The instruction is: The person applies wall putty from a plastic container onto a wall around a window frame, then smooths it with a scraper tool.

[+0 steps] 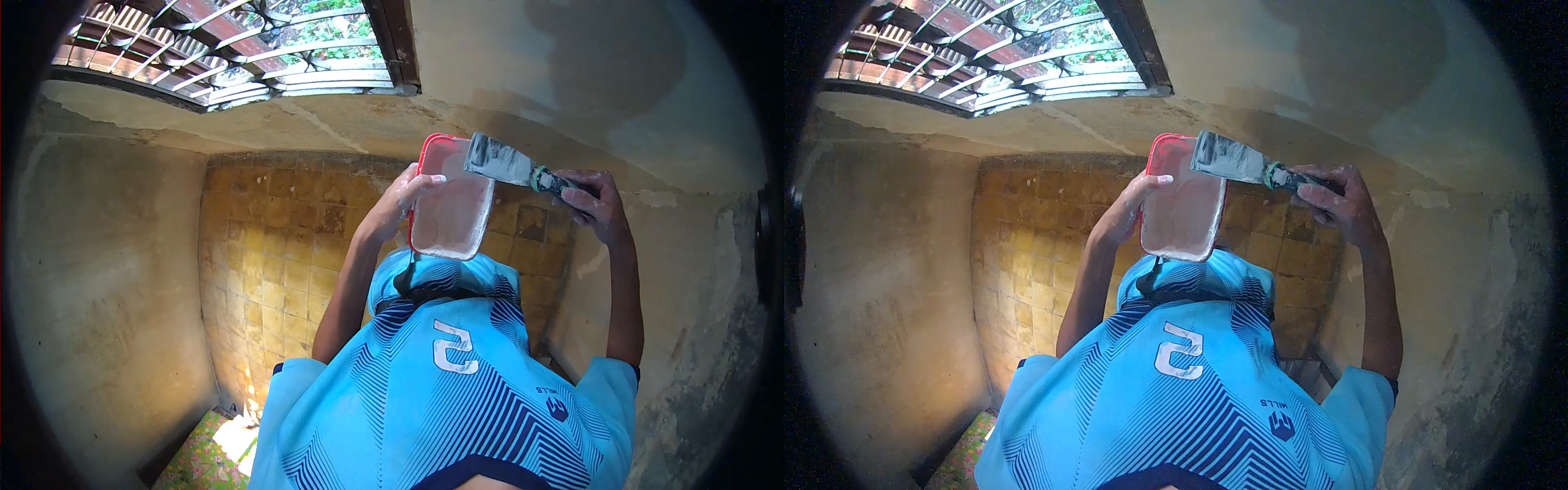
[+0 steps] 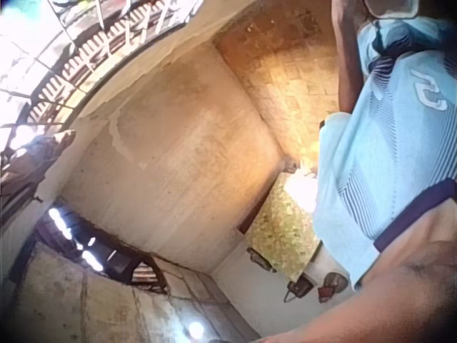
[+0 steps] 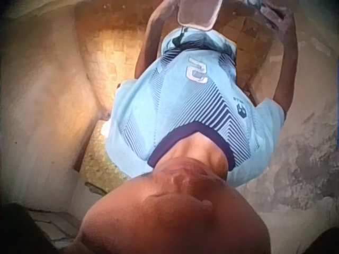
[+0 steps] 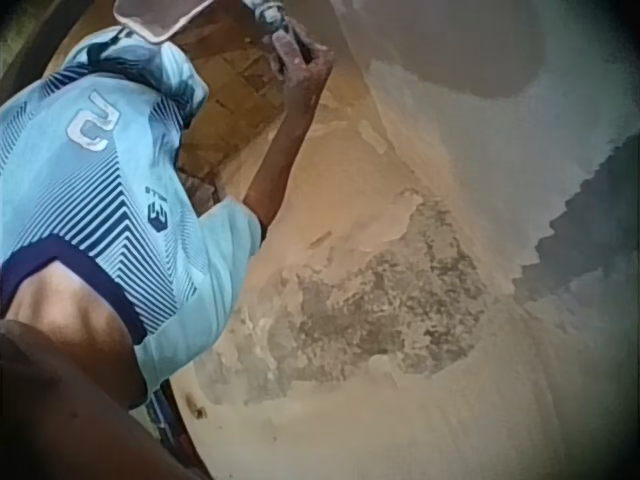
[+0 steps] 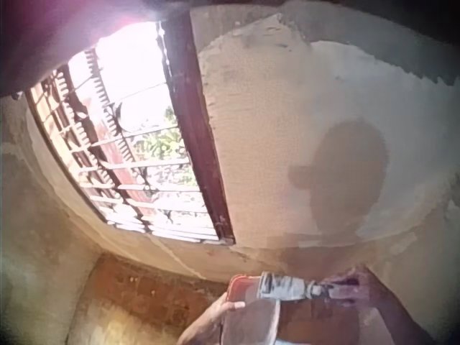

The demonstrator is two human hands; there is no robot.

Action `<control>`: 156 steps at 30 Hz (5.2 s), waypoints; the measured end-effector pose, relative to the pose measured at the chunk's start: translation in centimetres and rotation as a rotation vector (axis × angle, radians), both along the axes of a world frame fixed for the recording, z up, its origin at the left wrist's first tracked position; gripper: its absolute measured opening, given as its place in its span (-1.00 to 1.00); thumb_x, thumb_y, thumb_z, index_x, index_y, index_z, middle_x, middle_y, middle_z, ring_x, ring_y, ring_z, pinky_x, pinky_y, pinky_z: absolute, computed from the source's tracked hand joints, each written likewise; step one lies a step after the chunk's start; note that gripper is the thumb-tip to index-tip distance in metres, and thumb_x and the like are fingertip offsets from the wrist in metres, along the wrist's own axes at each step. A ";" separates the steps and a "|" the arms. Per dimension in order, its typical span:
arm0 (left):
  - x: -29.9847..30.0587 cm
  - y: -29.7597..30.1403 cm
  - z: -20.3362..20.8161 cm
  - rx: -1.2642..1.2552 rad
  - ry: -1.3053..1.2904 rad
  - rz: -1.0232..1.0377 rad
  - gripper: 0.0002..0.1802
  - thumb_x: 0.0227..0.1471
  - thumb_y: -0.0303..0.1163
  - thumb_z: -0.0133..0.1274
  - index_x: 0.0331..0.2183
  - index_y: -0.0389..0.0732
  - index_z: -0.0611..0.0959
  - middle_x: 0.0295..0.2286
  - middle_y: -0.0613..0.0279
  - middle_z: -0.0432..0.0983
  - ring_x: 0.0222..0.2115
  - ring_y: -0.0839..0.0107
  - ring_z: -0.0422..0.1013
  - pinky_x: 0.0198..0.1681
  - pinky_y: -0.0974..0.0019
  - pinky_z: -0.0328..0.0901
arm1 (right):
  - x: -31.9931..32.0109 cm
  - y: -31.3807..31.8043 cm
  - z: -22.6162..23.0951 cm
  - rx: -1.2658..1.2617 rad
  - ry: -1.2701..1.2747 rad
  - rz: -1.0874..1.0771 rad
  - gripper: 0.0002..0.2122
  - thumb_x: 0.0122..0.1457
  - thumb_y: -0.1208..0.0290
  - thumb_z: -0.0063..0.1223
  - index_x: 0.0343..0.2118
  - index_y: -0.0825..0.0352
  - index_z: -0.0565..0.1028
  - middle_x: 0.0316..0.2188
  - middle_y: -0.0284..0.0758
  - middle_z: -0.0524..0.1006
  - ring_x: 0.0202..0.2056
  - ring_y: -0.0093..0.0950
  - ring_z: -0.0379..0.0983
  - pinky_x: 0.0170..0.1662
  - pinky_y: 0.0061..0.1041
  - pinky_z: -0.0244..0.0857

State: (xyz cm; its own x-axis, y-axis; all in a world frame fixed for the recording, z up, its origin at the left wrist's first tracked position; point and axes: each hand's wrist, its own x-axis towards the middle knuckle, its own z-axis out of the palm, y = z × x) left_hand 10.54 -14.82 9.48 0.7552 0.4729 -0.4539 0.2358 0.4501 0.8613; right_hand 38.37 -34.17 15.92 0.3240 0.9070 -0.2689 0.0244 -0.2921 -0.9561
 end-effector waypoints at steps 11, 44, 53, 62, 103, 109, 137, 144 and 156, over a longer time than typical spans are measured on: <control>2.2 -0.8 -2.9 0.107 -0.036 0.304 -0.31 0.00 0.13 0.18 -0.08 -0.25 0.44 -0.39 0.32 0.38 -0.43 0.55 0.30 -0.36 0.43 0.21 | 0.8 -1.3 6.0 0.153 -0.500 -0.012 -0.67 0.17 0.41 0.09 -0.03 0.45 0.56 -0.34 -0.29 0.56 -0.59 -0.63 0.32 -0.50 -0.59 0.23; 3.6 0.6 -1.8 0.214 0.044 0.168 -0.04 -0.06 0.25 0.20 -0.02 -0.47 0.35 -0.20 -0.08 0.45 -0.16 0.24 0.45 -0.05 0.22 0.36 | -7.6 9.0 11.3 0.352 -1.145 0.861 -0.60 -0.09 0.61 0.30 -0.12 0.34 0.48 -0.19 -0.15 0.48 -0.10 -0.14 0.44 -0.03 -0.25 0.38; 3.4 1.2 -4.6 0.019 0.045 0.195 0.04 -0.10 0.34 0.19 0.00 -0.47 0.35 -0.18 -0.07 0.42 -0.14 0.23 0.43 -0.06 0.20 0.36 | -4.8 14.2 11.0 0.217 -0.877 1.038 -0.61 -0.09 0.49 0.32 -0.12 0.26 0.52 -0.02 -0.19 0.47 0.09 -0.17 0.36 0.12 -0.23 0.29; 4.5 0.3 -5.4 0.150 0.255 0.222 0.02 -0.05 0.35 0.13 -0.02 -0.47 0.33 -0.20 -0.10 0.42 -0.19 0.21 0.47 -0.21 0.12 0.46 | -5.7 20.4 9.4 -0.083 -1.062 1.198 -0.72 -0.06 0.37 0.32 -0.25 0.32 0.65 -0.24 -0.17 0.56 -0.08 -0.28 0.44 -0.05 -0.31 0.34; 1.7 3.2 -5.4 -0.177 -0.237 0.510 -0.24 0.14 0.23 -0.05 0.13 -0.16 0.40 -0.14 0.23 0.56 -0.26 0.44 0.57 -0.36 0.37 0.50 | -6.7 6.5 -3.2 0.475 1.280 -0.153 -0.69 0.22 0.38 0.00 0.02 0.28 0.42 -0.06 0.06 0.47 -0.31 -0.32 0.46 -0.31 -0.43 0.40; 1.2 5.9 -4.6 -0.198 -0.279 0.416 -0.20 0.15 0.23 -0.06 0.18 -0.18 0.36 -0.01 0.16 0.49 -0.13 0.35 0.53 -0.17 0.26 0.49 | -10.9 10.2 3.6 0.723 0.963 -0.175 -0.52 0.25 0.42 -0.03 0.24 0.24 0.21 0.02 -0.01 0.41 -0.14 -0.26 0.51 -0.15 -0.32 0.47; -7.5 17.0 -3.4 -0.170 -0.161 0.225 -0.22 0.16 0.17 -0.03 0.18 -0.22 0.34 0.02 0.13 0.46 0.00 0.28 0.43 0.10 0.18 0.32 | -13.4 35.1 16.6 1.093 -0.065 -0.840 -0.08 0.07 0.57 0.30 0.38 0.43 -0.13 -0.24 -0.27 0.49 -0.18 -0.52 0.50 -0.14 -0.61 0.46; -7.0 18.2 -5.3 -0.162 -0.173 0.195 -0.13 0.13 0.22 -0.04 0.23 -0.23 0.26 0.07 0.06 0.39 0.02 0.21 0.43 0.08 0.12 0.38 | -16.9 35.9 15.5 1.125 -0.081 -0.752 0.03 0.08 0.43 0.37 0.40 0.37 -0.26 -0.23 -0.26 0.49 -0.15 -0.48 0.51 -0.03 -0.50 0.43; -8.2 17.0 -3.4 -0.176 -0.152 0.272 -0.21 0.16 0.16 -0.03 0.19 -0.23 0.32 0.04 0.10 0.45 0.00 0.26 0.44 0.09 0.16 0.34 | -15.0 35.8 14.9 1.148 -0.055 -0.711 0.02 0.07 0.50 0.35 0.39 0.41 -0.26 -0.29 -0.34 0.48 -0.20 -0.53 0.49 -0.10 -0.53 0.48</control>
